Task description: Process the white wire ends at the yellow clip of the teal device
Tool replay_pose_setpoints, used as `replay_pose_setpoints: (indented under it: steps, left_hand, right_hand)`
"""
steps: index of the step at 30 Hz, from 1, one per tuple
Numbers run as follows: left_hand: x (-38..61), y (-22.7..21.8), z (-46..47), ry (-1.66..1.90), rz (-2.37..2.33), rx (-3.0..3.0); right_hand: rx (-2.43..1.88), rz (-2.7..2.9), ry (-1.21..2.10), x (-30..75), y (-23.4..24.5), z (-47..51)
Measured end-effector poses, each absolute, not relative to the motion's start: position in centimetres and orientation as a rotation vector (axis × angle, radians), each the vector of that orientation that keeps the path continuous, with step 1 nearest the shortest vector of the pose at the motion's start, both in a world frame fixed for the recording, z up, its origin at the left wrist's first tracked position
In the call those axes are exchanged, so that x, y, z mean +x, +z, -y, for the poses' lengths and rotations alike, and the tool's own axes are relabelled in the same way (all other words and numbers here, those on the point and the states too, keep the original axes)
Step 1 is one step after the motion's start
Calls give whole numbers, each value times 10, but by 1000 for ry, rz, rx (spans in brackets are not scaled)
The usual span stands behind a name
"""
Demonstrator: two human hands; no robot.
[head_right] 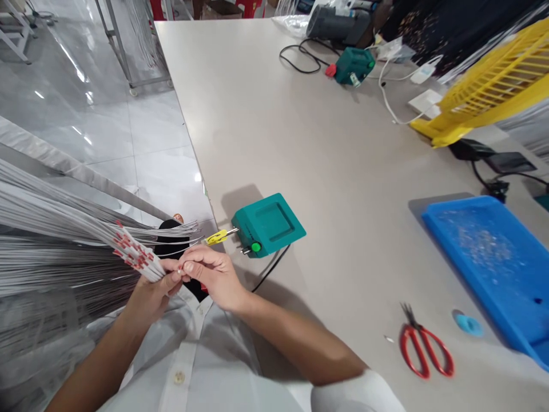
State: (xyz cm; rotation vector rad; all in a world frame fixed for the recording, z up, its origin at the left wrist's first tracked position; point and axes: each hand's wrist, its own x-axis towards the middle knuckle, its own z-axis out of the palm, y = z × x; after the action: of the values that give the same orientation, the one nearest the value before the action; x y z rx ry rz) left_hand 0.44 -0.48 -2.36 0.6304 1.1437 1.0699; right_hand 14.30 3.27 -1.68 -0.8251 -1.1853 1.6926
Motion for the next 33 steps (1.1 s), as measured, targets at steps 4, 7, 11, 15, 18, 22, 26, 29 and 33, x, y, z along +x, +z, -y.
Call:
replay_pose_setpoints:
  steps: [4,7,11,15,18,22,26,29,33]
  left_hand:
    - [6,-22,3,1084,-1130,609]
    - [6,-20,2,1108,-1134,588]
    - [6,-21,3,1073,-1188,639]
    - [6,-20,3,1054,-1235,697]
    - [8,-16,1,1045,-1319,804]
    - [17,-10,1,1088,-1560,951]
    - [29,-9,2,1169,-1719,963]
    - [32,-13,2,1156,-1752,977]
    - [26,-15,-2,1121,-1789,925]
  right_hand:
    - [-960,1091,1749,144,-13,-30]
    - [-1035,1160,1669,149,-6,-32]
    - [-948,1571,1426,153,5,-39]
    - [-955,1825,1224,155,6,-47]
    - [-927,2045,965,158,-1,-49]
    - [-811,2276,273,162,-13,-47]
    - [-705,2440,-157,162,-16,-50]
    - [-578,2608,-221,165,-13,-53]
    - [-577,2708,-3,175,-8,-50]
